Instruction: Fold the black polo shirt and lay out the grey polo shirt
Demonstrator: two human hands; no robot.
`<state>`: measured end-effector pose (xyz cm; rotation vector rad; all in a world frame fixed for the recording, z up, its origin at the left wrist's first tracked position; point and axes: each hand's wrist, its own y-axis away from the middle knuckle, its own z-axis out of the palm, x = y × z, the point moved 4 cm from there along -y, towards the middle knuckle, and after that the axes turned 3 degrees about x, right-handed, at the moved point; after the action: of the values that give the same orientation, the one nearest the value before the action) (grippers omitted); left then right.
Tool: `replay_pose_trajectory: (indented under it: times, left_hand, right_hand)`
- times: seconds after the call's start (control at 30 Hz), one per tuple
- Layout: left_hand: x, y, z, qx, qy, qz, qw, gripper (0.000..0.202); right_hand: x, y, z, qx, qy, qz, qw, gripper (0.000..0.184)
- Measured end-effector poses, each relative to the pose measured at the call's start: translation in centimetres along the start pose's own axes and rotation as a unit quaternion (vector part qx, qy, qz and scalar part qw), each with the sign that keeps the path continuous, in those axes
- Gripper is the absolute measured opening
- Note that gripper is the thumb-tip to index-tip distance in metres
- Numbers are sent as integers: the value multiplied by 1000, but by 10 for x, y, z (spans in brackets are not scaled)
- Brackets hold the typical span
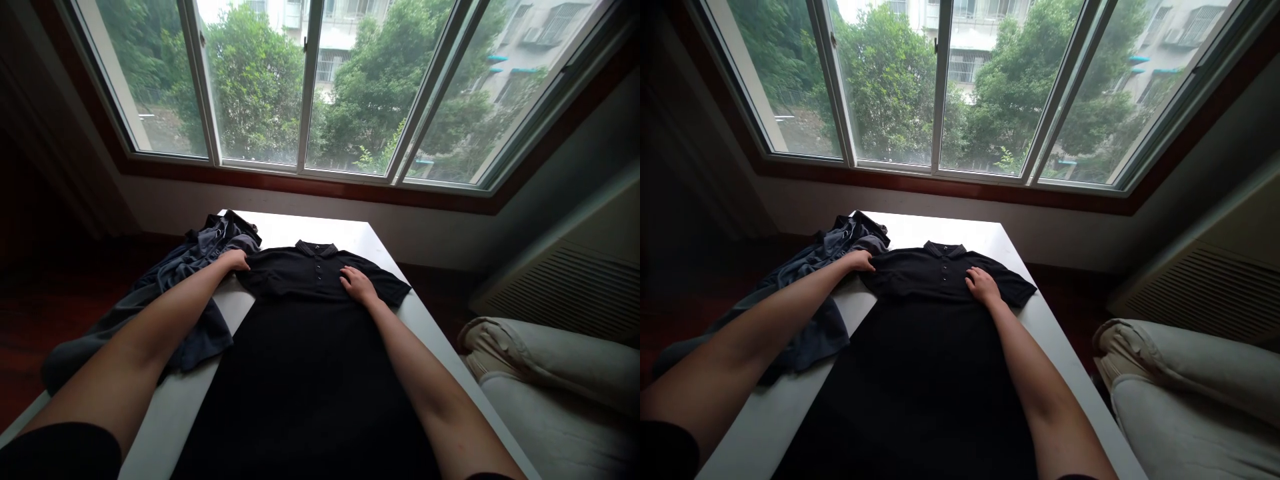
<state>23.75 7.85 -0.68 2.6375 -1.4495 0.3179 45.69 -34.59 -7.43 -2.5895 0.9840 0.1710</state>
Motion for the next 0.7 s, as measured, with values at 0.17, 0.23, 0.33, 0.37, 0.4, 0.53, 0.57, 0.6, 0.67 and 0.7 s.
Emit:
replay_pose_trajectory:
  times: [0.17,0.23,0.33,0.37,0.4,0.53,0.57,0.6,0.67,0.7]
  left_hand:
    - [10,12,-16,48,-57,-55,996,34]
    - [20,19,-20,85,-67,-57,992,37]
    - [44,36,-18,117,-87,-4,989,42]
    - [55,45,-15,118,-94,34,988,43]
    - [68,57,-11,113,-98,80,985,42]
    - [119,140,9,68,-64,292,952,28]
    - [129,171,14,56,-48,342,937,23]
    - [136,203,19,40,-40,388,920,19]
    - [142,270,28,-1,-34,462,886,18]
    - [141,301,32,-32,-29,491,870,20]
  right_hand:
    - [-4,20,-22,0,-20,-5,1000,39]
    - [-10,36,-31,2,-34,-7,999,39]
    - [-24,75,-42,9,-57,-16,998,39]
    - [-30,91,-46,8,-66,-25,997,40]
    - [-37,109,-49,3,-75,-37,996,40]
    - [-63,183,-69,-42,-93,-87,991,43]
    - [-68,201,-76,-50,-95,-102,989,43]
    - [-72,217,-85,-56,-99,-110,987,42]
    - [-76,248,-104,-65,-118,-108,985,40]
    - [-78,263,-114,-74,-127,-100,984,36]
